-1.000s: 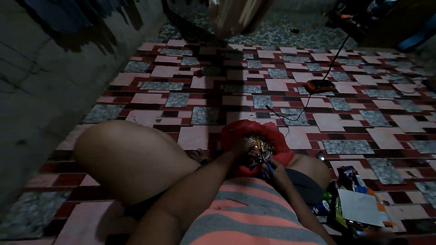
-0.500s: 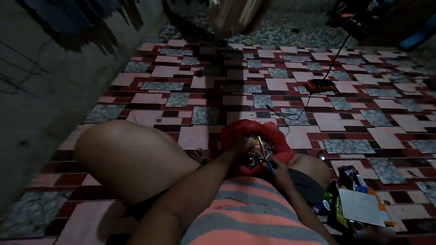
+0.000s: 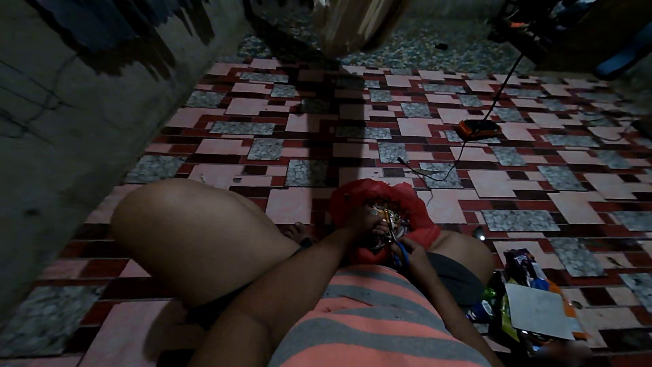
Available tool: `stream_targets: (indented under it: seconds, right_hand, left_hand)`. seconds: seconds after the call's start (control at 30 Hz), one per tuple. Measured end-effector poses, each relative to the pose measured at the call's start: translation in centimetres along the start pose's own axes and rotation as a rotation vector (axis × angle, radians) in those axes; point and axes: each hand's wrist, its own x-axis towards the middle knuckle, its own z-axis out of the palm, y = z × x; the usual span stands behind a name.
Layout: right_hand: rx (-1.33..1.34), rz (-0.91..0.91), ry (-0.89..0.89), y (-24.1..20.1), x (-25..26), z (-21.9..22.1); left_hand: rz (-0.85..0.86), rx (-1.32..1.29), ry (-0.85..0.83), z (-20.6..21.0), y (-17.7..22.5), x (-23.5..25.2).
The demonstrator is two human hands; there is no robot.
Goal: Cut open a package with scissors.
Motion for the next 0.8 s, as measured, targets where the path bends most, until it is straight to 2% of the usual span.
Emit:
stream_targets:
  seconds: [0.27,0.63,0.8]
  right_hand:
    - [-0.041,-0.12,0.044,0.86,0.15,-0.09]
    - [-0.04,-0.048,0.016,0.36,0.03,-0.18]
    - [0.052,0.0,0.021,0.14,-0.18,-0.18]
  left_hand:
    - [-0.012,-0.062,-0.003,0.02,-0.04,0.04]
    - [-0.053,0.009,-0.007,-0.04,0.22,-0.04]
    - [-0.068,0.001,0.021,0.07,0.38,-0.31]
